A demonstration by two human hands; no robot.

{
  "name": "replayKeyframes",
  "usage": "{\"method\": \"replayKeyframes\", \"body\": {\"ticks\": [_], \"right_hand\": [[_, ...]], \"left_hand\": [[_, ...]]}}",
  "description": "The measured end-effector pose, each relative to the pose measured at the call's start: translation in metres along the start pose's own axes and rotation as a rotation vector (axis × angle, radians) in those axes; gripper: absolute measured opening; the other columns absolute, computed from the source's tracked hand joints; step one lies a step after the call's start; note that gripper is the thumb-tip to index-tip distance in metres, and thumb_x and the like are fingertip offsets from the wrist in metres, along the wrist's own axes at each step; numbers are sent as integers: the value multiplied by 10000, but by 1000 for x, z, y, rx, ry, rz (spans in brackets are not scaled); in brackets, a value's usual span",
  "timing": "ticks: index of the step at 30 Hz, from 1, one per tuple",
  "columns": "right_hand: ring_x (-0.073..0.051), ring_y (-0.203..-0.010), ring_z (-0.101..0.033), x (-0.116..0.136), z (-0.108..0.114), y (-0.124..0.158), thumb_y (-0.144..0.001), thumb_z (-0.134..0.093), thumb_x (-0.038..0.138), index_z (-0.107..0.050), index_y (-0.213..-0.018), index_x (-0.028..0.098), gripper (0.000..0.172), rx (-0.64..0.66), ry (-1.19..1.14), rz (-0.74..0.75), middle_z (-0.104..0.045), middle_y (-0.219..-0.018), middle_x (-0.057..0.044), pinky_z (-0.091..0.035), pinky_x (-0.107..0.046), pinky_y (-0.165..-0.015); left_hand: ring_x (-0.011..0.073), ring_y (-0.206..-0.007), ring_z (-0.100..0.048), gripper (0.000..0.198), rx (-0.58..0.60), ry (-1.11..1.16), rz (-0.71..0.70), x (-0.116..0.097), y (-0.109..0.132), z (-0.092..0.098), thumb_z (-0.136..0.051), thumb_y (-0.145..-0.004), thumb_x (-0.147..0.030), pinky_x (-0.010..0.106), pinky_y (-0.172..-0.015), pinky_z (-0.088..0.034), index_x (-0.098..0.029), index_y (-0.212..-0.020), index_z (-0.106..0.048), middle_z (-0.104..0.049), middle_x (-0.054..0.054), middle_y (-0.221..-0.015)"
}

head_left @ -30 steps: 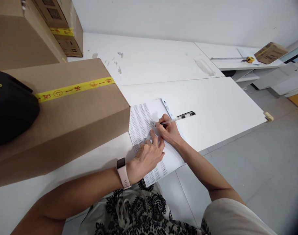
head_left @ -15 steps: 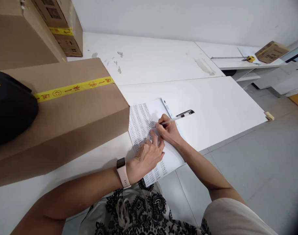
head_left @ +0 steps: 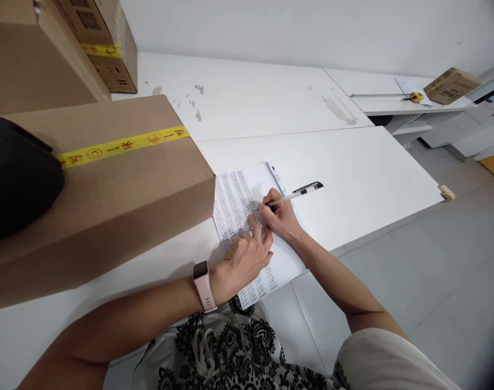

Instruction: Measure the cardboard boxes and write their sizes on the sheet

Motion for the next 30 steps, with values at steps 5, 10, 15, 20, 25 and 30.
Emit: {"method": "replayKeyframes", "body": {"ticks": [5,10,15,20,25,30], "right_hand": [[-111,-523,-339,0,0,-1,-864,-589,248,-442,-729,242,200,-28,14,-1,-380,-582,69,-280,-274,-507],[-111,-525,-339,0,0,0,-854,-592,237,-441,-726,242,198,-24,13,6,-383,-579,70,-284,-275,-512],[-112,-526,-340,-1,0,0,-853,-597,232,-444,-722,241,202,-19,9,0,-383,-572,71,-281,-275,-511],[-113,-527,-342,-1,0,0,-846,-596,226,-446,-725,241,194,-31,9,-2,-385,-573,70,-281,-274,-511],[-113,-528,-339,1,0,-1,-858,-595,240,-435,-721,242,210,-39,8,13,-382,-580,68,-283,-276,-513],[-115,-529,-341,0,0,0,-840,-596,227,-440,-719,242,198,-30,19,-2,-383,-575,67,-281,-278,-511]], "left_hand": [[225,-709,-710,546,-7,15,13,-1,1,0,-414,-1065,-387,270,-524,-455,-49,-1485,-496,-578,339,-1420],[216,-730,-696,523,-17,80,28,1,3,2,-429,-1060,-371,280,-555,-453,-61,-1473,-513,-607,300,-1403],[219,-741,-697,546,17,63,28,1,2,1,-404,-1064,-392,274,-537,-445,-65,-1492,-490,-590,299,-1427],[216,-750,-722,541,-8,23,16,1,2,2,-415,-1069,-387,263,-553,-485,-55,-1488,-495,-575,322,-1436],[230,-754,-738,540,11,0,4,0,1,2,-401,-1072,-387,263,-543,-493,-54,-1486,-497,-566,333,-1440],[234,-750,-740,548,9,-6,-6,0,1,1,-389,-1074,-388,262,-540,-490,-41,-1485,-492,-554,353,-1439]]}}
Point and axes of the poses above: each hand's wrist, its own y-axis away from the middle knuckle, its own z-axis out of the back of the hand, x = y × z, the point moved 3 cm from there along -y, towards the middle knuckle
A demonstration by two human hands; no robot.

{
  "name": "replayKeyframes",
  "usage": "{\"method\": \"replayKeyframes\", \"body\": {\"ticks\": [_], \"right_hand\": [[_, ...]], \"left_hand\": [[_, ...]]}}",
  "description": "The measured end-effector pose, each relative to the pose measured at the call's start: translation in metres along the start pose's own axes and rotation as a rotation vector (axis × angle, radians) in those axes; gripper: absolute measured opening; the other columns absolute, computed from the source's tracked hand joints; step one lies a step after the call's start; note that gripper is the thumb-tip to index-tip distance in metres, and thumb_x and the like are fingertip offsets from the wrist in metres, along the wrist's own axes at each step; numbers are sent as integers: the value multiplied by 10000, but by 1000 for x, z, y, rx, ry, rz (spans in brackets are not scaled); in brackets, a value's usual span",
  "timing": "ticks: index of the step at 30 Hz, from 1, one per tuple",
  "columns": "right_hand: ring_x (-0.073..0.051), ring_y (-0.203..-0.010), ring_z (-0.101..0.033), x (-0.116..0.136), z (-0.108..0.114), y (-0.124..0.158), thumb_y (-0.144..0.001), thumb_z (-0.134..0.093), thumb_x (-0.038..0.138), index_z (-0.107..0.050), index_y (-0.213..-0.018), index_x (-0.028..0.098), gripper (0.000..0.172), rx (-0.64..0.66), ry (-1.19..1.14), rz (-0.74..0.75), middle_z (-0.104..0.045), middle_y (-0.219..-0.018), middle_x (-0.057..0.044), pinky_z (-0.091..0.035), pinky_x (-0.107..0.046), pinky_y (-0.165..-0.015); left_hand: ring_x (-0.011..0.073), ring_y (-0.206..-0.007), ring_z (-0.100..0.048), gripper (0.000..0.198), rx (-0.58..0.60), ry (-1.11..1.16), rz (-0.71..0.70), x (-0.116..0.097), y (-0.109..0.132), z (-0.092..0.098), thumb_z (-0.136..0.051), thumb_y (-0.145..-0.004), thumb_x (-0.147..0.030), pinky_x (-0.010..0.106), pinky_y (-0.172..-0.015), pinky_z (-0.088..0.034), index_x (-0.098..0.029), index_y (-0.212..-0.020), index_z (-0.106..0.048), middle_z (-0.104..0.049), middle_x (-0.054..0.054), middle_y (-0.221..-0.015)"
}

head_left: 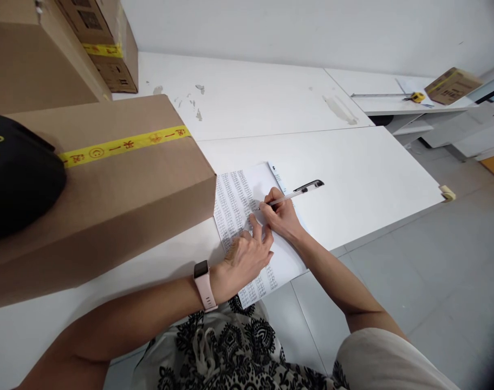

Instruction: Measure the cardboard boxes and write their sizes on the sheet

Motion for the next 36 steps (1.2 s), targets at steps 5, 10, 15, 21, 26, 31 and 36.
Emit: {"method": "replayKeyframes", "body": {"ticks": [5,10,15,21,26,31,36], "right_hand": [[-117,-534,-348,0,1,0,-848,-596,248,-434,-715,243,210,-27,-13,-7,-379,-581,66,-289,-278,-514],[-118,-533,-342,1,0,-1,-856,-592,238,-431,-715,244,214,-19,1,16,-381,-583,65,-285,-281,-512],[-123,-534,-344,1,1,-1,-859,-586,245,-432,-717,246,210,-12,32,12,-380,-566,63,-288,-280,-512],[-124,-532,-346,0,1,0,-856,-586,241,-432,-721,247,205,-25,52,15,-385,-563,63,-290,-285,-514],[-125,-537,-354,-1,1,-1,-849,-586,235,-436,-718,246,199,-8,27,25,-387,-563,63,-295,-287,-519],[-120,-534,-346,-1,2,-1,-838,-580,219,-440,-721,245,184,11,18,18,-377,-569,66,-290,-285,-515],[-119,-535,-355,1,2,-1,-841,-575,220,-443,-719,243,182,1,17,22,-383,-566,65,-296,-282,-517]], "left_hand": [[241,-766,-740,542,-4,14,11,0,1,-1,-405,-1070,-384,265,-547,-492,-49,-1487,-491,-542,359,-1448],[228,-746,-732,550,0,8,9,1,1,1,-397,-1072,-381,263,-545,-489,-45,-1498,-483,-561,344,-1438],[223,-754,-727,534,-27,6,16,0,2,2,-391,-1074,-376,254,-551,-476,-52,-1483,-502,-566,339,-1436],[222,-698,-709,543,-40,-7,15,-2,-1,-6,-397,-1068,-388,258,-509,-430,-49,-1479,-502,-567,357,-1421],[238,-714,-724,549,-36,-11,26,-4,-3,-11,-400,-1065,-406,261,-496,-429,-64,-1482,-503,-558,356,-1433],[231,-713,-724,554,-36,-6,28,-4,-2,-11,-412,-1062,-416,259,-493,-441,-68,-1483,-505,-559,348,-1437],[230,-701,-723,556,-43,1,24,-3,-2,-12,-425,-1059,-407,263,-499,-463,-54,-1482,-499,-546,361,-1441]]}}
Point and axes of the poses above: each hand's wrist, its own y-axis away from the middle knuckle, its own z-axis out of the back of the hand, x = y × z, the point moved 3 cm from there along -y, towards the middle knuckle
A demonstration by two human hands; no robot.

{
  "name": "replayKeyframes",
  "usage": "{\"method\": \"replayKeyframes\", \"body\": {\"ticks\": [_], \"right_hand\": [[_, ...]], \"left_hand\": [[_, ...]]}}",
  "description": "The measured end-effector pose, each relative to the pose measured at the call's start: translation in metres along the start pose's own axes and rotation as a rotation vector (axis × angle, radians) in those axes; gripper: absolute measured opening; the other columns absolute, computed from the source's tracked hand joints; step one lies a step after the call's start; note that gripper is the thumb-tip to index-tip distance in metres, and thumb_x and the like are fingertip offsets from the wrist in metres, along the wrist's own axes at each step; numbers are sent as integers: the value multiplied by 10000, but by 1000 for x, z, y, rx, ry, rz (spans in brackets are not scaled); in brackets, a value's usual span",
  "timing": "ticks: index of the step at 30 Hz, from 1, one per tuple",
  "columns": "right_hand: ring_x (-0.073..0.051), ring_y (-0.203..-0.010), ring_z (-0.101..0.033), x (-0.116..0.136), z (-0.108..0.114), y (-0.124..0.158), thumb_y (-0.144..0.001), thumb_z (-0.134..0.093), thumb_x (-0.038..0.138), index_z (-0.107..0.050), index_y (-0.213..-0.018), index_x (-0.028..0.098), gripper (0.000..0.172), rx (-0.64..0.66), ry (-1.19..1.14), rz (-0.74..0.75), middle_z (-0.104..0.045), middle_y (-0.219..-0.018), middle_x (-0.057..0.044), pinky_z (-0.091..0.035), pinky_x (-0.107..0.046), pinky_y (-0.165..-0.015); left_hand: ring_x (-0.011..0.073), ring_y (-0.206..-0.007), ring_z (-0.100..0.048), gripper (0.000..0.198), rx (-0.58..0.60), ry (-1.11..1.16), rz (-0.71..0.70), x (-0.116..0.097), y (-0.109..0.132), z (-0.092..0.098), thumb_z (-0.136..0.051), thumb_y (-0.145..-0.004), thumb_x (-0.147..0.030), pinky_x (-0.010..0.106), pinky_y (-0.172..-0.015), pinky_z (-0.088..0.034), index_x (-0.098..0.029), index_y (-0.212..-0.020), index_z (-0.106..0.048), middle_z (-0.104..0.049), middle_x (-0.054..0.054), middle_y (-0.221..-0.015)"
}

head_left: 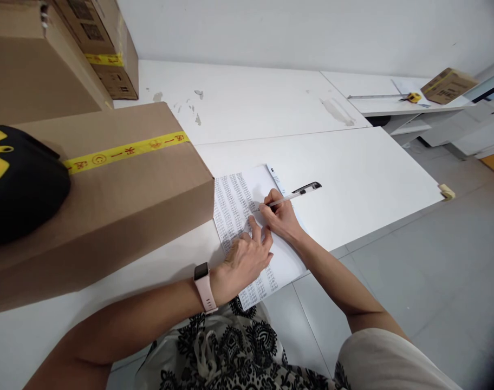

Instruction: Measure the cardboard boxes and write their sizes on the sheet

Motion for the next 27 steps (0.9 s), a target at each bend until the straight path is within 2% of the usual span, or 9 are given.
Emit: {"method": "replayKeyframes", "body": {"ticks": [9,27], "right_hand": [[-111,-528,-352,-2,0,0,-864,-582,255,-446,-729,240,192,-11,-19,-11,-382,-574,72,-288,-270,-513],[-111,-521,-348,-2,0,0,-847,-579,213,-433,-717,243,198,-34,-16,-21,-370,-571,76,-283,-274,-505]], "left_hand": [[225,-735,-733,545,47,24,-15,3,3,11,-399,-1072,-385,262,-542,-511,-44,-1486,-495,-529,361,-1457],[241,-780,-749,539,39,5,-21,3,4,14,-374,-1079,-372,262,-560,-510,-40,-1486,-491,-525,377,-1449]]}}
Point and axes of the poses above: each hand's wrist, its own y-axis away from the middle knuckle, its own z-axis out of the back of the hand, x = y × z, the point moved 3 cm from there along -y, towards the middle knuckle
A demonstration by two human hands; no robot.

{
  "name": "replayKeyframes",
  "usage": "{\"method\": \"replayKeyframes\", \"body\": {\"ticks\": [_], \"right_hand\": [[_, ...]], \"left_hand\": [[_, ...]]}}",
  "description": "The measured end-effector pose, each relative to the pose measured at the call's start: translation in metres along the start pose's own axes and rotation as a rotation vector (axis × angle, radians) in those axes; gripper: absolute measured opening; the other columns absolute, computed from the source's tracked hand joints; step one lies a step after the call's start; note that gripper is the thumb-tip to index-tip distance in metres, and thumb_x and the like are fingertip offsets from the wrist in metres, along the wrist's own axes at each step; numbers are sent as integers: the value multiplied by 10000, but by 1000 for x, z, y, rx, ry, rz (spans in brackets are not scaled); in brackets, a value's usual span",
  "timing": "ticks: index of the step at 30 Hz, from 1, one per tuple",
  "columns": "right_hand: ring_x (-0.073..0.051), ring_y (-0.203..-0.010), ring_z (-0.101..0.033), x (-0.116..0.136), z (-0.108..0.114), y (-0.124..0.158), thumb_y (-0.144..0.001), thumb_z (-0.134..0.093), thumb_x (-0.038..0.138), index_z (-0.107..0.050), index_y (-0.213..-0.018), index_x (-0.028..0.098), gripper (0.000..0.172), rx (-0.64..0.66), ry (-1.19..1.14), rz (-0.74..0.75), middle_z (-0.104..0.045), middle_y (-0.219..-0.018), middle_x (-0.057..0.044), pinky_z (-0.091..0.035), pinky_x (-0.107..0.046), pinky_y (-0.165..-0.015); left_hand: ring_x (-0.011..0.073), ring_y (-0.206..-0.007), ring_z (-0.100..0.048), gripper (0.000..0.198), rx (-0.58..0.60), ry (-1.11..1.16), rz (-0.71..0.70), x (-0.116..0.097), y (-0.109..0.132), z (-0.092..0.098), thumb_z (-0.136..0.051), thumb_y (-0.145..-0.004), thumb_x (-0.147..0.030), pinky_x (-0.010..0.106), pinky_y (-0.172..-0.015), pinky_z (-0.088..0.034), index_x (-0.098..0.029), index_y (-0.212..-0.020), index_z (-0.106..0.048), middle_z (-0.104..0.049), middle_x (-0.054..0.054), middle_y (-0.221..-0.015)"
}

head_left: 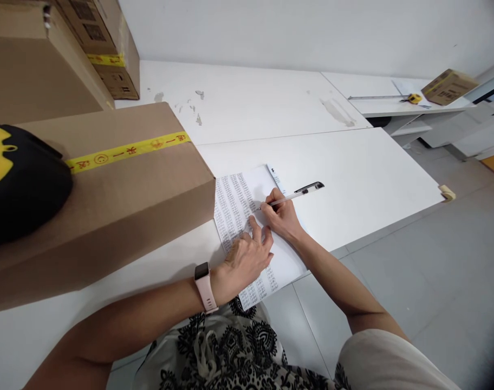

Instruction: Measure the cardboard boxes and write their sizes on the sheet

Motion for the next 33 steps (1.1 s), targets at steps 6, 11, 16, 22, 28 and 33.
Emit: {"method": "replayKeyframes", "body": {"ticks": [6,11,16,22,28,33], "right_hand": [[-113,-528,-346,1,0,0,-836,-582,203,-432,-717,243,195,14,2,7,-372,-576,76,-281,-277,-509],[-115,-527,-349,1,0,0,-838,-578,206,-436,-715,243,192,4,-9,-12,-374,-570,75,-286,-277,-513],[-113,-517,-334,1,0,0,-843,-585,210,-435,-731,246,190,8,-1,-18,-363,-567,80,-276,-279,-505],[-113,-523,-334,0,0,0,-839,-580,209,-426,-721,244,198,6,7,-5,-361,-570,79,-278,-282,-508],[-122,-534,-337,1,0,1,-844,-582,219,-425,-719,247,202,-11,26,-15,-361,-571,74,-284,-279,-519],[-138,-578,-399,3,6,-3,-894,-578,293,-453,-783,250,172,-117,38,19,-434,-643,53,-337,-283,-547]], "left_hand": [[252,-796,-755,541,-3,2,4,0,-1,-1,-391,-1076,-364,269,-574,-521,-38,-1498,-477,-515,381,-1456],[243,-792,-752,553,12,-7,-4,0,-1,-1,-378,-1076,-379,260,-571,-524,-39,-1503,-470,-512,382,-1459],[245,-779,-751,548,16,-5,-3,0,-1,0,-371,-1078,-366,266,-572,-525,-36,-1504,-467,-507,392,-1456],[247,-779,-748,557,13,7,-6,0,-2,-2,-387,-1074,-373,263,-554,-522,-27,-1502,-469,-511,392,-1452],[247,-768,-751,548,12,-6,-13,0,-1,0,-383,-1074,-371,265,-563,-526,-32,-1494,-479,-516,395,-1444],[267,-810,-762,554,3,-8,-2,0,0,-2,-408,-1067,-383,254,-549,-521,-36,-1494,-475,-506,401,-1448]]}}
Point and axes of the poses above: each hand's wrist, its own y-axis away from the middle knuckle, its own z-axis out of the back of the hand, x = y × z, the point moved 3 cm from there along -y, towards the middle knuckle
